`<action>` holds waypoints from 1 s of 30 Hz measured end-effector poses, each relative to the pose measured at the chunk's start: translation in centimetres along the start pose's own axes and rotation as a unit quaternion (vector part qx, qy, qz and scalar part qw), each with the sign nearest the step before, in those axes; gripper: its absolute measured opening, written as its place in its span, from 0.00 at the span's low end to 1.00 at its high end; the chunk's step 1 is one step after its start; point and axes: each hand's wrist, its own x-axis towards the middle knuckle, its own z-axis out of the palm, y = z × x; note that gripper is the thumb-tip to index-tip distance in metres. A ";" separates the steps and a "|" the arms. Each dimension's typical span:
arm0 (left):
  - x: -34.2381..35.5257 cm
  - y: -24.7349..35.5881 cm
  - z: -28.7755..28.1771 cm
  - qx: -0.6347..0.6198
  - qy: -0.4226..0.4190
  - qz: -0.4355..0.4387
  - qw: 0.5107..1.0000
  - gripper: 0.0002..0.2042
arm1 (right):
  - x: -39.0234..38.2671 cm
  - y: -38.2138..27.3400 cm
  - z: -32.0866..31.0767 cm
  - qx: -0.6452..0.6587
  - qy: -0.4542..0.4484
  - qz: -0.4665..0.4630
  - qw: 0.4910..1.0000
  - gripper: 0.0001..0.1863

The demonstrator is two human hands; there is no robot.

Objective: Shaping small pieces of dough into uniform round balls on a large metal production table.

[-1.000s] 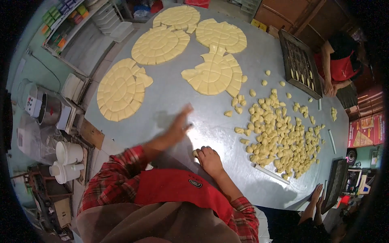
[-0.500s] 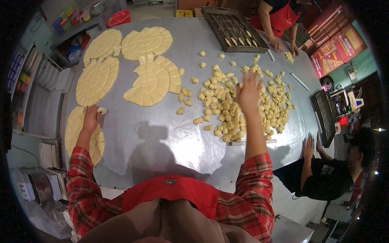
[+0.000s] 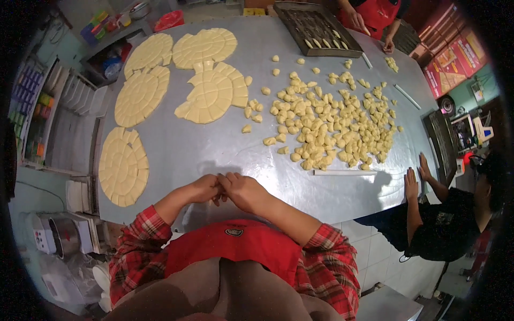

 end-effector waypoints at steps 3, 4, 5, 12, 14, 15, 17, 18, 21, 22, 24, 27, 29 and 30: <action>0.3 -0.9 1.8 -0.016 -0.006 -0.026 1.000 0.14 | -2.5 0.4 1.0 0.006 -0.045 0.011 0.999 0.13; 0.5 -1.5 2.4 -0.044 -0.015 -0.014 0.999 0.14 | -2.9 0.2 1.5 0.043 -0.037 0.049 0.997 0.10; 0.6 -2.4 3.0 -0.047 -0.012 -0.015 0.999 0.14 | -3.4 0.1 1.4 0.045 -0.038 0.046 0.997 0.10; 0.3 -6.1 5.4 -0.111 -0.070 0.048 0.990 0.11 | -6.2 0.9 -0.4 0.272 -0.208 0.113 0.933 0.11; 0.0 -6.8 3.5 -0.111 0.111 0.097 0.983 0.10 | -8.1 2.1 -0.7 0.330 -0.172 0.174 0.912 0.10; -0.6 -7.2 2.3 -0.103 0.284 0.142 0.942 0.10 | -9.1 2.7 -0.7 0.324 -0.119 0.216 0.914 0.09; -1.7 -9.1 2.1 0.059 0.310 0.128 0.940 0.11 | -10.6 4.4 -1.0 0.091 -0.070 0.251 0.961 0.11; -0.8 -10.9 3.8 0.292 0.351 0.113 0.882 0.14 | -13.0 6.4 2.2 0.011 -0.018 0.193 0.981 0.16; 1.3 -11.5 6.8 0.439 0.351 0.044 0.826 0.26 | -13.9 4.5 6.2 -0.082 -0.089 0.150 0.981 0.29; 2.3 -10.2 5.9 0.424 0.343 0.108 0.831 0.26 | -12.4 4.2 7.0 -0.049 -0.053 0.123 0.990 0.31; 4.3 -9.1 2.8 0.395 0.336 0.190 0.834 0.26 | -7.7 5.6 7.3 -0.067 -0.011 0.072 0.995 0.27; 6.4 -7.5 -2.6 0.428 0.465 0.227 0.741 0.25 | -5.2 9.4 5.5 -0.112 0.056 0.093 0.988 0.26; 5.0 -8.6 -1.7 0.424 0.475 0.165 0.753 0.24 | -7.9 8.9 5.1 -0.119 0.042 0.101 0.987 0.27; 4.3 -9.3 -1.2 0.421 0.487 0.103 0.758 0.24 | -9.5 7.9 5.7 -0.108 0.007 0.107 0.988 0.29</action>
